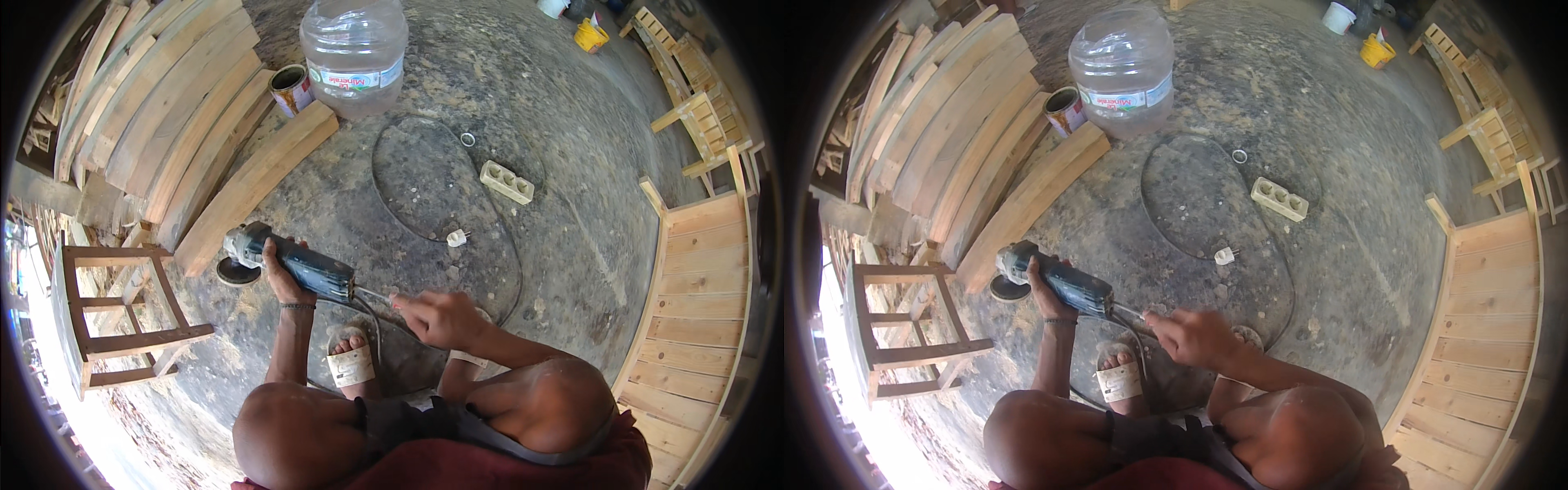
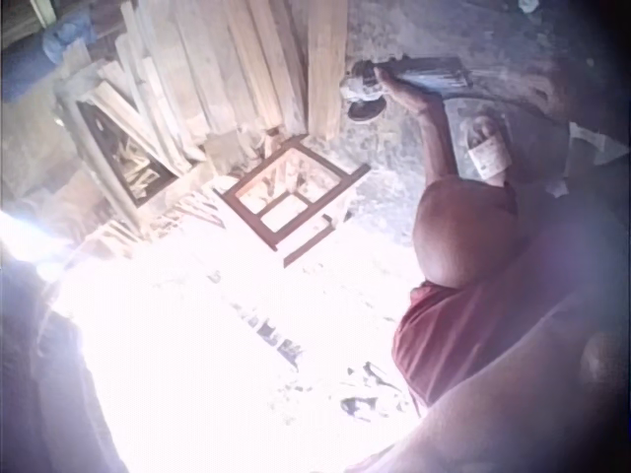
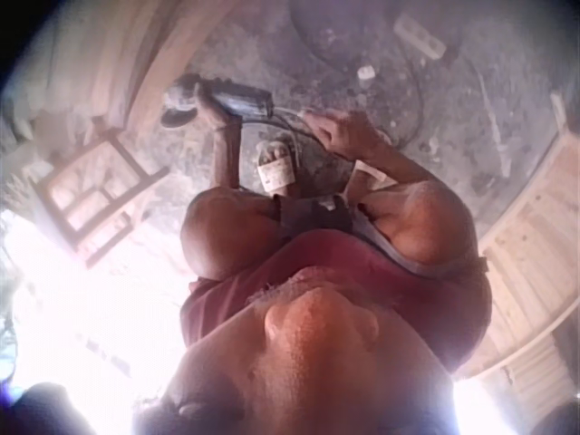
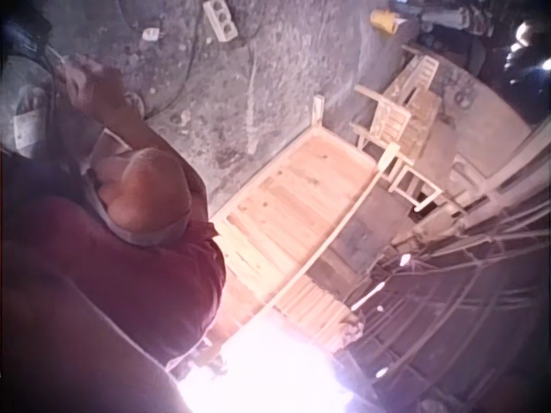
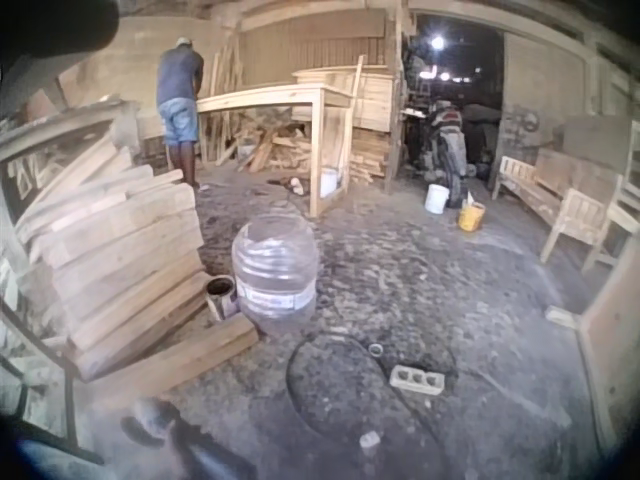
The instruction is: The person unscrews the casing of an angle grinder with a screwdriver, removes the cover to reveal the internal wiring, and uses the screwdriver to manipulate the internal components.
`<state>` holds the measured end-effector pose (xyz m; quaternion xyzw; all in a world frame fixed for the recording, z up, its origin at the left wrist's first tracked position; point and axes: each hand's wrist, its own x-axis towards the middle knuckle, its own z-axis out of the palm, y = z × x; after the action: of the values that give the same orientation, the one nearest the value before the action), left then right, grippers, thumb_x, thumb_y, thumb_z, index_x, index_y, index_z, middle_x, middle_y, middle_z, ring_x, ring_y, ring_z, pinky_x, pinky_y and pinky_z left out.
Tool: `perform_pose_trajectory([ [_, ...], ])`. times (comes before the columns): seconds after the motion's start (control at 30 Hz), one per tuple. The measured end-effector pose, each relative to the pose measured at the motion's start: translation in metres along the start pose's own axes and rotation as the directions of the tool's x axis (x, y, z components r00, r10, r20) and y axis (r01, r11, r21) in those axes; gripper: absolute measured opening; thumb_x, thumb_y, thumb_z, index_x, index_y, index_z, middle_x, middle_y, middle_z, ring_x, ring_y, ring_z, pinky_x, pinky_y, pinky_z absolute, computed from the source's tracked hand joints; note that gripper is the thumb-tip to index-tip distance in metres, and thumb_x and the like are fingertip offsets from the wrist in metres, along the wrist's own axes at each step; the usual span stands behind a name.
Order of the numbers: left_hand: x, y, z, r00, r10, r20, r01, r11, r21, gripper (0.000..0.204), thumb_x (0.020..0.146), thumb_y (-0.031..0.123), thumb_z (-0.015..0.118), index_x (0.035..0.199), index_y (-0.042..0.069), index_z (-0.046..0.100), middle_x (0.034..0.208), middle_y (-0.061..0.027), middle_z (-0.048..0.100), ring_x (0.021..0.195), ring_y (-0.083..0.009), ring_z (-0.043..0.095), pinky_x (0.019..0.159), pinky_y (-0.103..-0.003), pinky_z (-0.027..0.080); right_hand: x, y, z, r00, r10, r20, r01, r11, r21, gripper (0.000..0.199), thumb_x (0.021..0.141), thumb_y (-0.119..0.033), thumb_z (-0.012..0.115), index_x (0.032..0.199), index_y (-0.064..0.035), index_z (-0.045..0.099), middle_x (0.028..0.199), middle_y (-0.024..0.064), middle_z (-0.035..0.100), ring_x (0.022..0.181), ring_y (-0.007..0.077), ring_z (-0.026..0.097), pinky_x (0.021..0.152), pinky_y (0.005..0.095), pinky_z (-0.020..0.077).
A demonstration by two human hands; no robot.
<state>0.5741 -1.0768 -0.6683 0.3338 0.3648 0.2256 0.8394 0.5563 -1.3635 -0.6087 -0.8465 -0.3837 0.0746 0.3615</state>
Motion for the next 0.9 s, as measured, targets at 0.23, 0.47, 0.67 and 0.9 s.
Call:
perform_pose_trajectory([
  [0.23,0.018,0.015,-0.009,0.987,-0.094,0.133,0.110,0.987,-0.116,0.055,0.084,0.054,0.068,0.099,0.002,0.060,0.081,-0.0126,0.064,0.073,-0.0233,0.064,0.069,-0.034,0.056,0.014,-0.006,-0.016,0.863,0.395,0.315,-0.423,0.223,0.878,0.043,0.093,-0.022,0.057,0.134,-0.0116,0.057,0.094,0.0099,0.068,0.071,0.0119,0.065,0.057,0.0249,0.0541],
  [0.47,0.016,0.009,-0.009,0.974,-0.147,0.172,0.173,0.974,-0.143,0.055,0.085,0.054,0.067,0.099,0.001,0.060,0.082,-0.0132,0.065,0.072,-0.0242,0.065,0.069,-0.036,0.057,-0.001,0.014,-0.006,0.605,-0.001,0.796,-0.550,-0.724,0.417,0.047,0.097,-0.021,0.052,0.141,-0.0069,0.043,0.102,0.0140,0.062,0.052,0.0099,0.048,0.045,0.0211,0.0439],
  [0.67,0.005,-0.006,-0.004,0.993,-0.093,0.077,0.093,0.996,-0.004,0.053,0.086,0.052,0.068,0.101,0.002,0.058,0.086,-0.0110,0.063,0.076,-0.0241,0.065,0.068,-0.036,0.057,-0.001,-0.002,-0.003,0.974,0.171,-0.146,-0.104,0.920,0.378,0.029,0.089,-0.017,0.069,0.114,-0.0010,0.069,0.072,0.0035,0.063,0.056,0.0072,0.062,0.041,0.0251,0.0456],
  [0.9,0.006,0.022,0.002,0.997,-0.066,0.035,0.068,0.995,-0.075,0.057,0.086,0.055,0.068,0.101,0.001,0.058,0.082,-0.0102,0.062,0.075,-0.0234,0.065,0.064,-0.035,0.057,0.016,-0.016,-0.012,0.957,-0.247,-0.153,0.223,0.962,-0.156,0.033,0.085,-0.010,0.068,0.118,-0.0042,0.069,0.075,0.0034,0.065,0.061,0.0155,0.065,0.051,0.0286,0.0538],
])
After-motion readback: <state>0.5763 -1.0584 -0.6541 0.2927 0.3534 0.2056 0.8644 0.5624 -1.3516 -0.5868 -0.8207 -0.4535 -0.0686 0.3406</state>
